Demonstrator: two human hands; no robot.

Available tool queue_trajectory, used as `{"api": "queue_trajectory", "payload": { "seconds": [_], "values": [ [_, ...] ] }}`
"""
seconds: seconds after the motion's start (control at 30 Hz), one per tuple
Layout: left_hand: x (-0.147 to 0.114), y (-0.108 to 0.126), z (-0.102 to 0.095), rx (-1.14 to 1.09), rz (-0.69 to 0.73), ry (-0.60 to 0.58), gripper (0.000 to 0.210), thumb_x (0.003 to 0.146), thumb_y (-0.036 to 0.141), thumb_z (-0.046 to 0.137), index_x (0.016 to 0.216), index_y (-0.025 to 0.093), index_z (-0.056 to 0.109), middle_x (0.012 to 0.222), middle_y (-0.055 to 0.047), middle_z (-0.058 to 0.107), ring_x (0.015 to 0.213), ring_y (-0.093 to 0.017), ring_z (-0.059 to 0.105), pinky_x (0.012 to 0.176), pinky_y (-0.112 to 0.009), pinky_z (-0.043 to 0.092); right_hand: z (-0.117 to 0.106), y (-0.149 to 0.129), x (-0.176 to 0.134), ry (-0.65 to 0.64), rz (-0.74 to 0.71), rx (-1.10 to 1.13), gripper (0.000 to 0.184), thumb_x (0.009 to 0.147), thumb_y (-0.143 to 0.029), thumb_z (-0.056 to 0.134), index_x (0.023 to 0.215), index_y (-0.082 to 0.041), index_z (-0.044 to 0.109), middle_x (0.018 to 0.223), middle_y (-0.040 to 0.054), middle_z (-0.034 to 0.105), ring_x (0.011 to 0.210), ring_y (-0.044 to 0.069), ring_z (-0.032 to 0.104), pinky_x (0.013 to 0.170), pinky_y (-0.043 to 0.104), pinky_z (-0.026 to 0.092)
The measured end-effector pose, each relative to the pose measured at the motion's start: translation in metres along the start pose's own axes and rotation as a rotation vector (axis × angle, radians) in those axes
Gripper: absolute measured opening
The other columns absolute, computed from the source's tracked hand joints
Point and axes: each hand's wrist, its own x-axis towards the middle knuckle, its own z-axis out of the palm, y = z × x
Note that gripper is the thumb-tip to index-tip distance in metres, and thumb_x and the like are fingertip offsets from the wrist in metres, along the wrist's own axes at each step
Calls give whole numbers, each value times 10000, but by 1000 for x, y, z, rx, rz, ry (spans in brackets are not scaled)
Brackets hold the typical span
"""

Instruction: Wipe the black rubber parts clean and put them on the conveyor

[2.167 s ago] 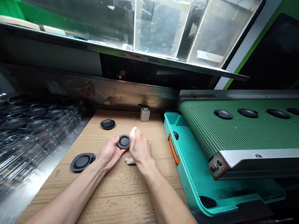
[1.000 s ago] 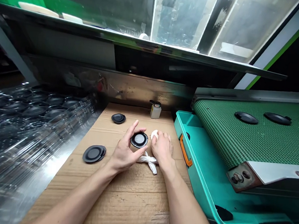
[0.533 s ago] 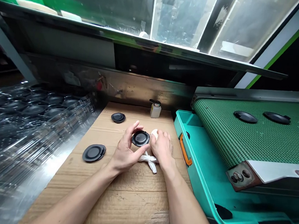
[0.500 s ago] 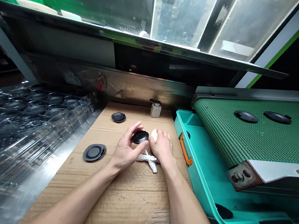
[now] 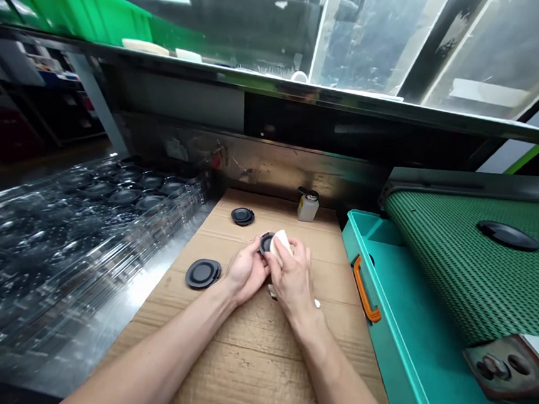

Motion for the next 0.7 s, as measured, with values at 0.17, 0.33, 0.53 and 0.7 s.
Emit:
{"api": "queue_trajectory", "payload": {
  "seconds": [0.17,0.33,0.53,0.7],
  "values": [
    [2,0,-3,48,13,44,195,927,250,503,1027,132,623,1038,-117,677,953,-160,658,924,-290,510,-2,8,1,-85,-70,4,399,934,-376,506,1317,-283,566,1230,107,509,1052,257,486,906,421,475],
    [0,-2,-1,167,42,0,176,930,222,485,989,131,624,999,-110,686,922,-171,662,909,-340,515,-4,9,1,-31,1,-54,360,915,-370,524,1236,-247,632,1169,124,540,1021,268,492,892,432,471],
    [4,5,-5,289,133,1,136,887,219,543,900,120,634,909,-92,673,860,-154,646,858,-306,517,-5,13,1,-108,-53,44,391,901,-362,540,1280,-283,596,1205,90,543,1048,241,501,897,371,458],
    [-6,36,5,685,332,99,223,849,298,604,1018,157,640,1037,-92,643,864,-161,620,743,-314,554,-7,48,8,-29,164,-79,355,884,-416,543,1165,-237,668,1122,99,583,1043,251,509,912,375,422]
  ]
}}
